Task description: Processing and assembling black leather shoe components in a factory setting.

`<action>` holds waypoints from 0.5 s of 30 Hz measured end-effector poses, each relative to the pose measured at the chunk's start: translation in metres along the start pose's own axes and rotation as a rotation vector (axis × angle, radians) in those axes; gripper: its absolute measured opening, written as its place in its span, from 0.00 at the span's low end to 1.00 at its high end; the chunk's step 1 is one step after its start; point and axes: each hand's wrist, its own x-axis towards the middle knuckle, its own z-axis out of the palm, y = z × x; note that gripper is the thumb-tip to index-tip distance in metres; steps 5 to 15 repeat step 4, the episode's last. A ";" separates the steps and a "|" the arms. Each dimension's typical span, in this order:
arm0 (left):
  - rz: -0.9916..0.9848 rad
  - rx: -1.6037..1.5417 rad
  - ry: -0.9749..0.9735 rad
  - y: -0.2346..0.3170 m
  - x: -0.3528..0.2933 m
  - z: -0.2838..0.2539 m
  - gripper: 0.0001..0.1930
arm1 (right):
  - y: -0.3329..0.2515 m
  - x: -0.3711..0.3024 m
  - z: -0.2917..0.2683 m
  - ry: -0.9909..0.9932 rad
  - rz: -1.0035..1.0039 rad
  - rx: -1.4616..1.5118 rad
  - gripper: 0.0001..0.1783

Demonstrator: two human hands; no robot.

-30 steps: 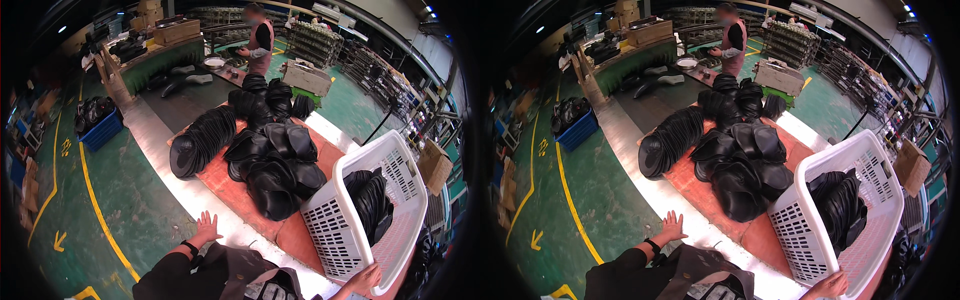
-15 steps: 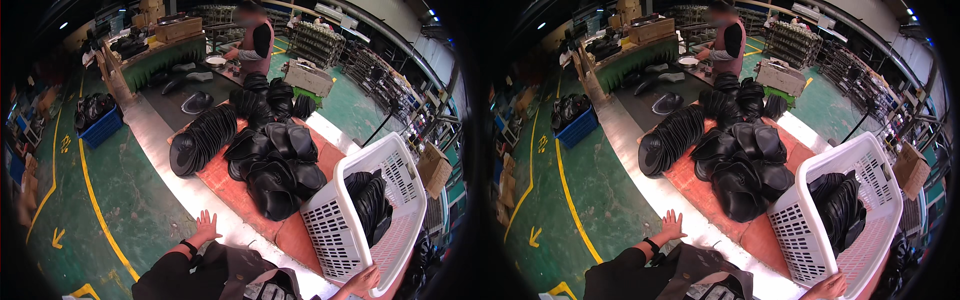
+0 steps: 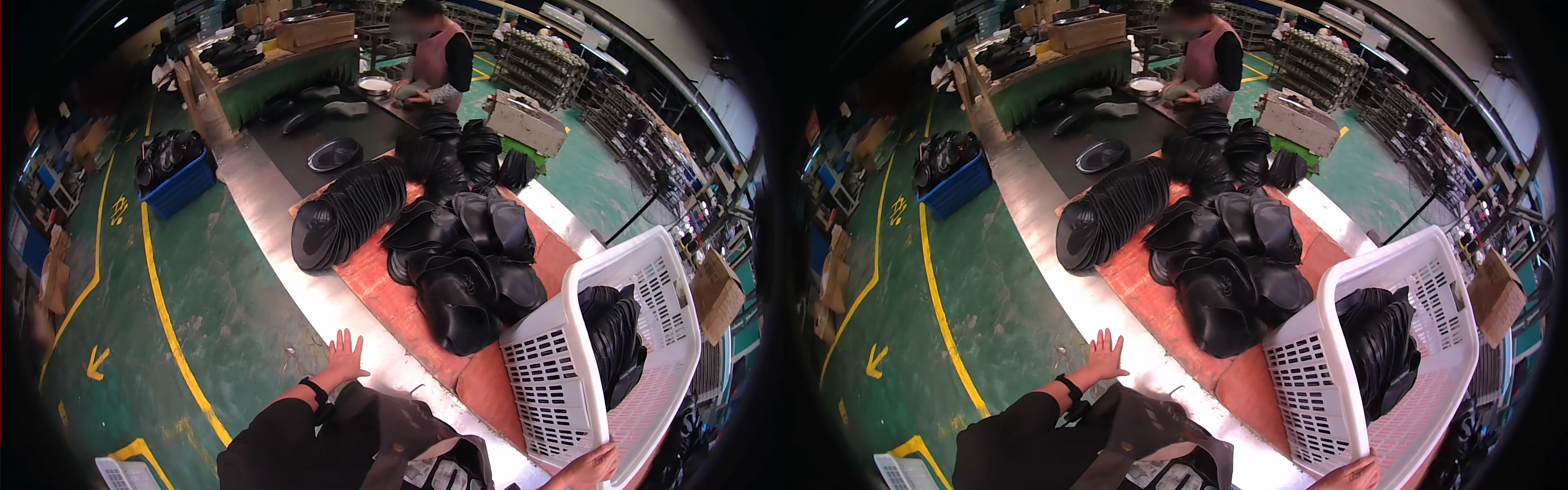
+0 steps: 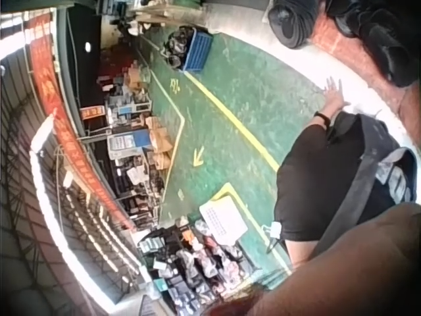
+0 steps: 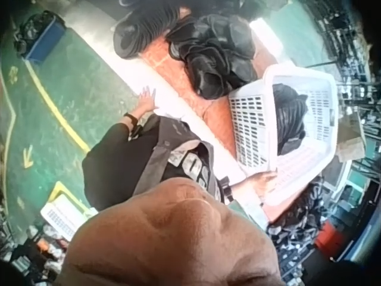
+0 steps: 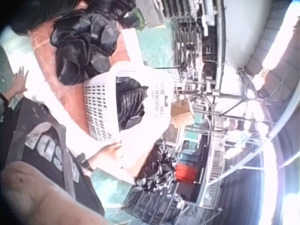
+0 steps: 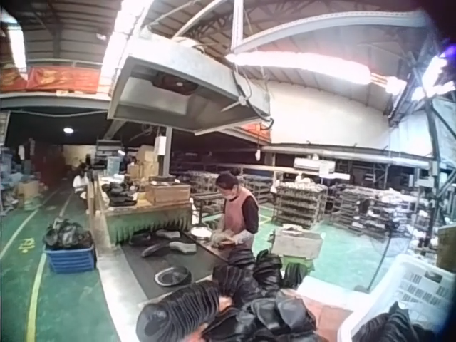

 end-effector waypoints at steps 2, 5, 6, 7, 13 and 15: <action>0.001 -0.005 -0.002 0.003 0.002 -0.002 0.56 | 0.018 -0.010 0.014 0.020 0.020 0.002 0.16; 0.001 0.052 0.010 0.002 0.002 -0.001 0.56 | 0.032 -0.006 0.016 -0.362 -0.020 0.197 0.17; 0.001 0.052 0.010 0.002 0.002 -0.001 0.56 | 0.032 -0.006 0.016 -0.362 -0.020 0.197 0.17; 0.001 0.052 0.010 0.002 0.002 -0.001 0.56 | 0.032 -0.006 0.016 -0.362 -0.020 0.197 0.17; 0.001 0.052 0.010 0.002 0.002 -0.001 0.56 | 0.032 -0.006 0.016 -0.362 -0.020 0.197 0.17; 0.001 0.052 0.010 0.002 0.002 -0.001 0.56 | 0.032 -0.006 0.016 -0.362 -0.020 0.197 0.17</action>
